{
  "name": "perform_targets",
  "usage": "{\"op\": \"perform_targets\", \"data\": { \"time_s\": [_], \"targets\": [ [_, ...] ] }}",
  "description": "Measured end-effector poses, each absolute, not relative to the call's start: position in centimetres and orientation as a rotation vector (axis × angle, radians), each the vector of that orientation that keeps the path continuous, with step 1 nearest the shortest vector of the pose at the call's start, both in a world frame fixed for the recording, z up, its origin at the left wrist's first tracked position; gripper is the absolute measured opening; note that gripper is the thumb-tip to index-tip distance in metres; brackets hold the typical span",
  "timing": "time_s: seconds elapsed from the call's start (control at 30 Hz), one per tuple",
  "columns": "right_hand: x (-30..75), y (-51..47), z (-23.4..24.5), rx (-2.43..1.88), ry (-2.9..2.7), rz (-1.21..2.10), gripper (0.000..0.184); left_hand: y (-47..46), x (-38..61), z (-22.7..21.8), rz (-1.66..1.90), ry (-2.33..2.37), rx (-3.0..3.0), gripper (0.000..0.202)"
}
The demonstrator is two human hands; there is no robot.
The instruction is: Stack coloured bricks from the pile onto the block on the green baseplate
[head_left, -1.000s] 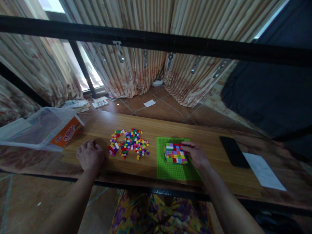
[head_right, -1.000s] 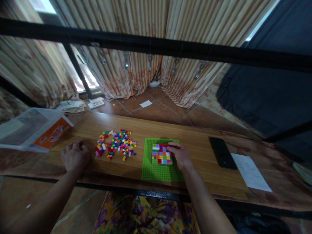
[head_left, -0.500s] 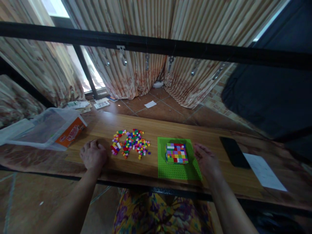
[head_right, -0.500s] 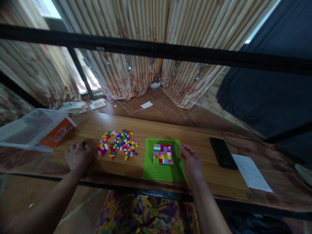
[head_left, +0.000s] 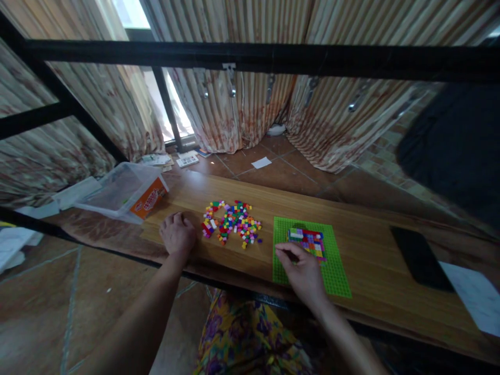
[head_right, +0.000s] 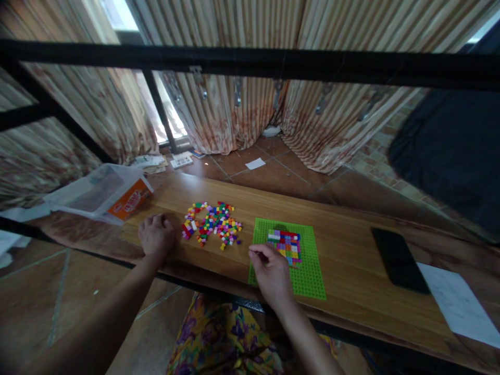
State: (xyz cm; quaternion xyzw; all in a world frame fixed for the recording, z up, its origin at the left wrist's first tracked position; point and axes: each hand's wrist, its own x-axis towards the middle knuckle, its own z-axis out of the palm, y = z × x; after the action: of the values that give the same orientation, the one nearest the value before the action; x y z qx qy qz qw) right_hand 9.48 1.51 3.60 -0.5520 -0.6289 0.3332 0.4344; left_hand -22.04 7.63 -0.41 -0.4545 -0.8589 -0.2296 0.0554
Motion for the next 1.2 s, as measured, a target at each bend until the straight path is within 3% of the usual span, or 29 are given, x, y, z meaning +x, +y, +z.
{"op": "perform_targets", "data": {
  "time_s": [0.37, 0.83, 1.2],
  "targets": [
    [5.3, 4.8, 1.4, -1.471, -2.042, 0.417, 0.022, 7.6, -22.0, -0.3, -0.677, -2.611, -1.380, 0.039],
    [3.5, 5.1, 0.3, -1.517, -2.112, 0.493, 0.017, 7.6, -22.0, -0.4, -0.654, -2.613, -1.381, 0.039],
    [10.6, 3.0, 5.1, -1.414, -1.796, 0.461, 0.018, 7.7, -22.1, -0.3, -0.662, -2.602, -1.384, 0.041]
  ]
}}
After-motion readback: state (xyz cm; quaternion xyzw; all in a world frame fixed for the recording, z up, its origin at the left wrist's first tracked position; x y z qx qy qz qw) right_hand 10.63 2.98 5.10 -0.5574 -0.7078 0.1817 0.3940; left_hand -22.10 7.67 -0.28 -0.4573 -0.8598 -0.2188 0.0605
